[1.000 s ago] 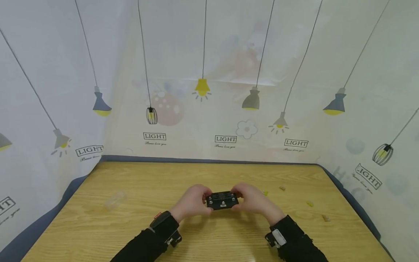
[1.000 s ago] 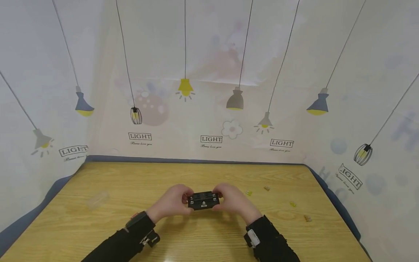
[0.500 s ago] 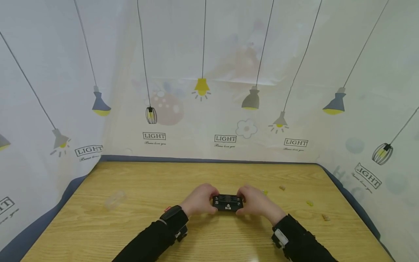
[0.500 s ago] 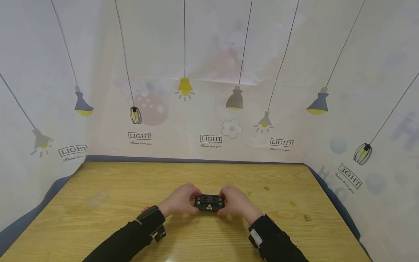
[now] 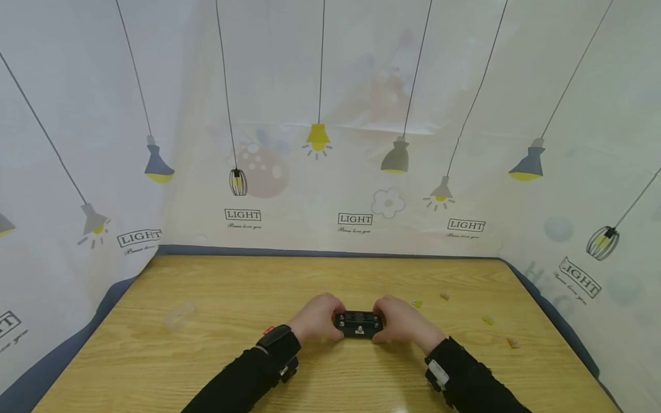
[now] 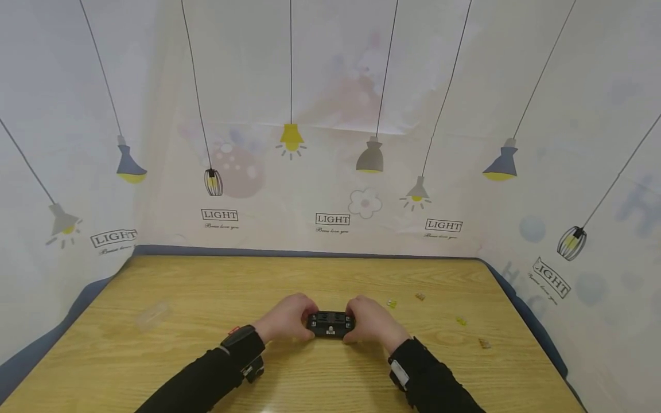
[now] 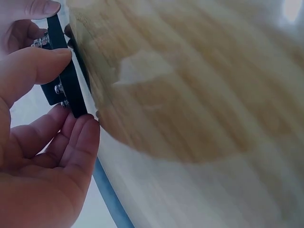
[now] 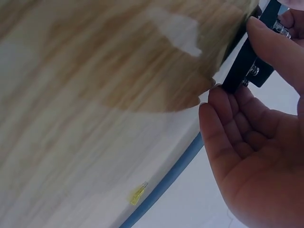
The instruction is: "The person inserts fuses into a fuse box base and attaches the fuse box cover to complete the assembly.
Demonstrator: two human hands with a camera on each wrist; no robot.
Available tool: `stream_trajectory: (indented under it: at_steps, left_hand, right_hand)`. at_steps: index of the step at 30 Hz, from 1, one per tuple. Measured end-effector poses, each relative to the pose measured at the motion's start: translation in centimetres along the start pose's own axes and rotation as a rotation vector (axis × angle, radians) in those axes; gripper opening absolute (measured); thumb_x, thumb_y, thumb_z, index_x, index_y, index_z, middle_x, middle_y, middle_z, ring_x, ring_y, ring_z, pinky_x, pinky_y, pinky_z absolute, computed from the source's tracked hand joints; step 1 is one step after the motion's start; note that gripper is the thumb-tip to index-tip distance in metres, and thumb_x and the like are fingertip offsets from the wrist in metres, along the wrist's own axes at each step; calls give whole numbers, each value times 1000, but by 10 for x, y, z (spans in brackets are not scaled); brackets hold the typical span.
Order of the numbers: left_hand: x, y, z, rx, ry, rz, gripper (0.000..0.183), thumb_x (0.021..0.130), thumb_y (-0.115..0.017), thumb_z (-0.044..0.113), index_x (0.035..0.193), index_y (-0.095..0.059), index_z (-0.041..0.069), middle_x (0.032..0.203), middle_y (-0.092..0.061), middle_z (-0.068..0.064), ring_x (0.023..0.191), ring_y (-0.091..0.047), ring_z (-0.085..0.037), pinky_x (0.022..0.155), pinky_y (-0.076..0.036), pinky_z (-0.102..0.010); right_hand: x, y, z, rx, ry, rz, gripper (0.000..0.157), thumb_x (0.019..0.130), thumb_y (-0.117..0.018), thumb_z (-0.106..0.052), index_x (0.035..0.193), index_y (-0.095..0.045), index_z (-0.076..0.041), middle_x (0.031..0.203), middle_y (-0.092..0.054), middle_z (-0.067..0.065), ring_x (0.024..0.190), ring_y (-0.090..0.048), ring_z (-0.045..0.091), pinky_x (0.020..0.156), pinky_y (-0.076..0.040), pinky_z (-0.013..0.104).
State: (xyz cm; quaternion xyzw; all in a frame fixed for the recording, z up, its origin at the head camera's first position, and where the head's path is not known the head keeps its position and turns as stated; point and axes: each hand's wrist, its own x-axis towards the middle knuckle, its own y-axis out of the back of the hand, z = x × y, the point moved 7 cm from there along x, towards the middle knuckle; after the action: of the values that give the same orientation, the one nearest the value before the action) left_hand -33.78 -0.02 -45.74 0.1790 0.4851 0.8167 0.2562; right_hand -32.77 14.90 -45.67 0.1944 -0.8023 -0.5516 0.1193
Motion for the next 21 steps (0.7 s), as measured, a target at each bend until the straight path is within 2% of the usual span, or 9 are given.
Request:
stream_trajectory:
  at_steps: [14,21]
  left_hand:
    - [3,-4,-3,8,41,-13,39,62,-80,22,98,-68,10,90,-59,3,80,-48,-8,78,-42,-27]
    - [4,-6,-5,19,41,-14,41,62,-80,24,99,-68,10,91,-59,3,80,-48,-8,78,-42,-27]
  right_hand:
    - [1,-3,-1,-50,-27,6,41,63,-80,-31,93,-61,-10,85,-49,-1,74,-45,15,72,-42,36]
    - [-1,3,8,88,-74,21,39,69,-76,-30,98,-63,-6,85,-54,1,75,-48,15,72,-43,36]
